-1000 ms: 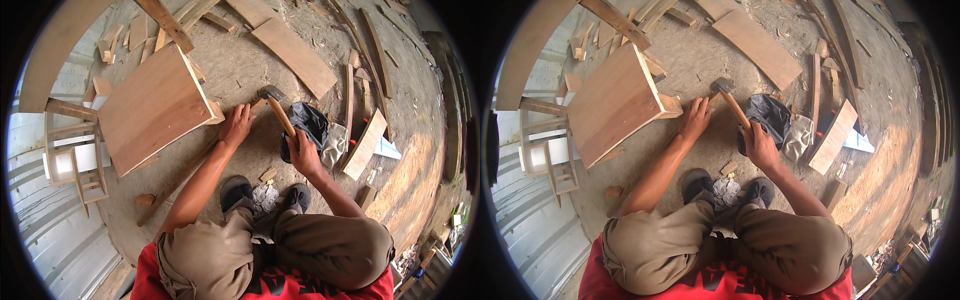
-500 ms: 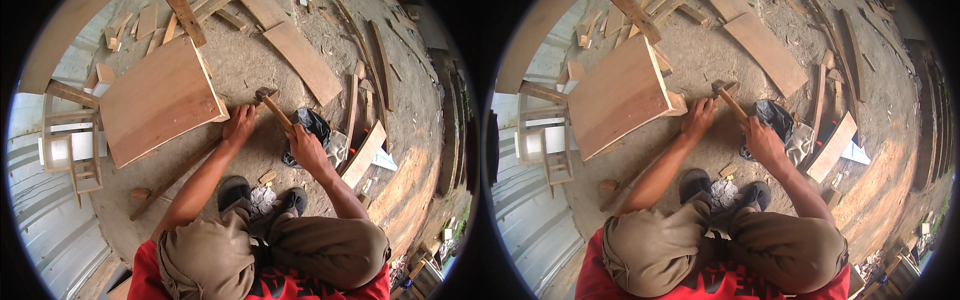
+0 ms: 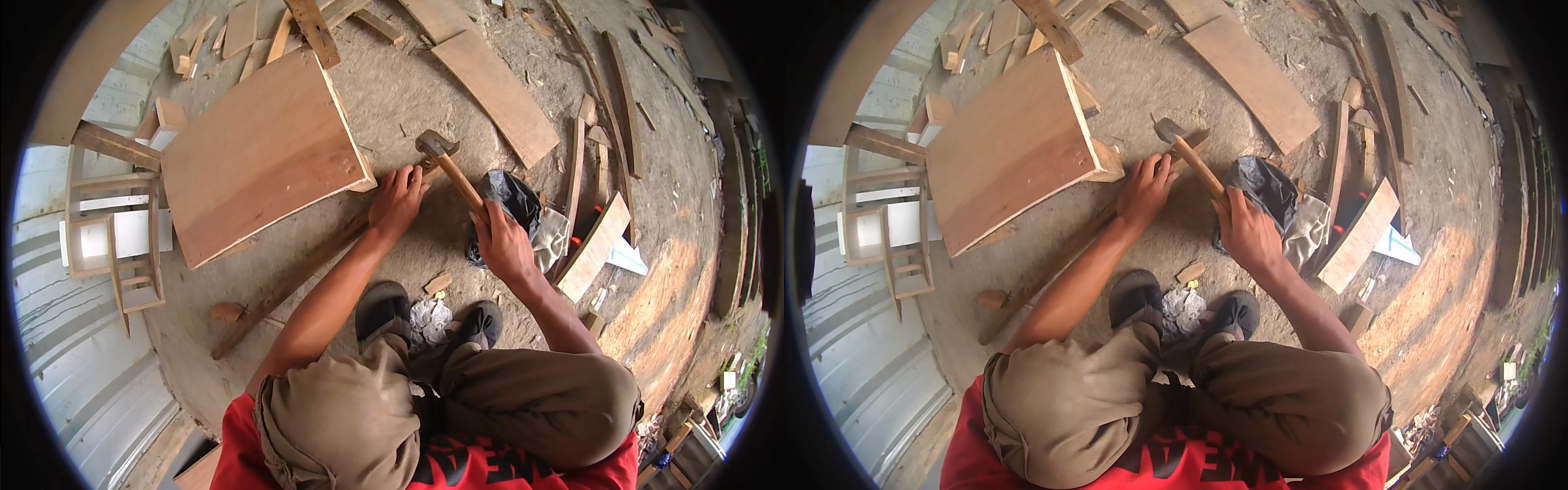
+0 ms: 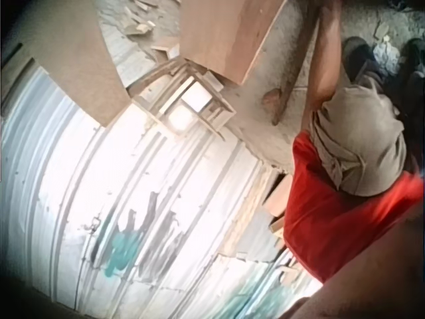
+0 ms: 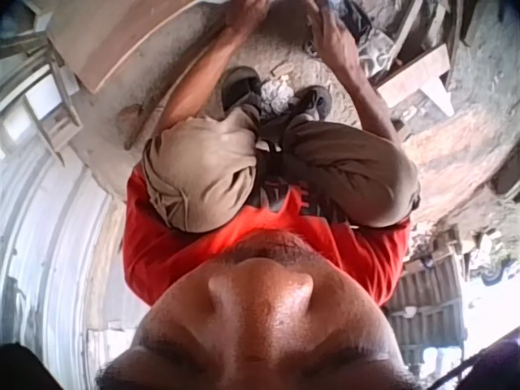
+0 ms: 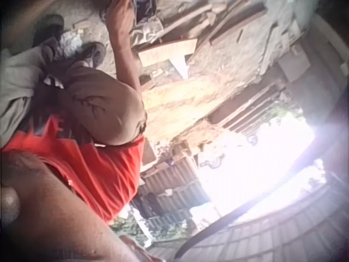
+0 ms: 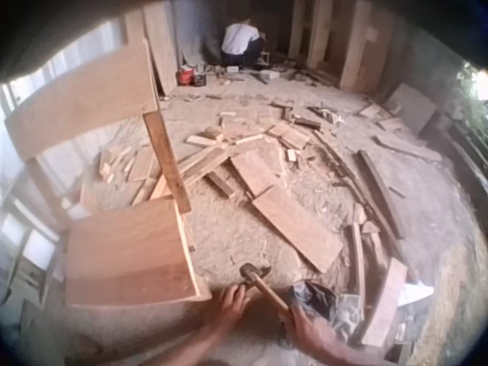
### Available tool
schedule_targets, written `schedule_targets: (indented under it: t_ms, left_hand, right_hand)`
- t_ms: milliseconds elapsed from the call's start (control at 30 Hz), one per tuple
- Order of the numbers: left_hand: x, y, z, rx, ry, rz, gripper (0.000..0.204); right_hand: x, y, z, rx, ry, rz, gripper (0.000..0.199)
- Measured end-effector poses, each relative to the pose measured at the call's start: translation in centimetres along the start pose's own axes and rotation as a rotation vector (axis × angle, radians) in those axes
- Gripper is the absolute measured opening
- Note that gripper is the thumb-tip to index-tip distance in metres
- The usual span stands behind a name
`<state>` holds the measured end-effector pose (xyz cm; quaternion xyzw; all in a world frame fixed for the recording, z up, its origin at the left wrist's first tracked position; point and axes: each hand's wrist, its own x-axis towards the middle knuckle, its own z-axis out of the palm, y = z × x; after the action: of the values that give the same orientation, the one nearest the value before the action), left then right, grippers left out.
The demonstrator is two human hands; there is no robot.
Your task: The person uses a hammer to pry apart and break wooden pieces from a disassembled chair or stool. They repeatedly strike joints and legs to separate components, then switch to a hand saw to cut a wooden plank into smaller pieces.
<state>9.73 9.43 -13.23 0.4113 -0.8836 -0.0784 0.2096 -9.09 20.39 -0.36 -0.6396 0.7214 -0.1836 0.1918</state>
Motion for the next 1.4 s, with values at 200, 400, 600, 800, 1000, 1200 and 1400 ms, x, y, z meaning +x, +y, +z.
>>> schedule_targets:
  t_ms: [200, 400, 600, 800, 1000, 1200, 1400]
  left_hand:
    - [-0.1, 0.0, -0.1, 0.035, -0.019, 0.015, 0.04]
    - [-0.5, -0.1, 0.0, -0.028, 0.031, 0.008, 0.04]
    - [0.0, 0.2, -0.1, -0.184, -0.015, -0.083, 0.043]
    - [-1.0, 0.3, -1.0, -0.168, -0.089, -0.104, 0.043]
    - [-0.3, 1.6, -3.6, -0.319, -0.18, -0.19, 0.045]
    - [0.5, 3.1, -7.6, -0.344, -0.151, -0.144, 0.047]
    - [-0.3, 3.9, -6.2, -0.329, -0.239, -0.156, 0.052]
  right_hand:
    - [-0.2, 0.2, -0.5, -0.152, -0.093, 0.005, 0.031]
    - [0.0, -1.7, -1.1, -0.049, -0.017, -0.03, 0.029]
    - [-0.4, 0.7, -0.6, -0.046, -0.115, 0.094, 0.027]
    - [-1.7, 3.1, 0.7, 0.141, 0.037, 0.161, 0.023]
    - [-2.0, 2.6, -0.1, 0.269, 0.169, 0.125, 0.019]
    - [-2.8, 2.9, 0.0, 0.33, 0.27, 0.057, 0.021]
    - [-3.5, 2.3, -0.9, 0.378, 0.165, 0.124, 0.023]
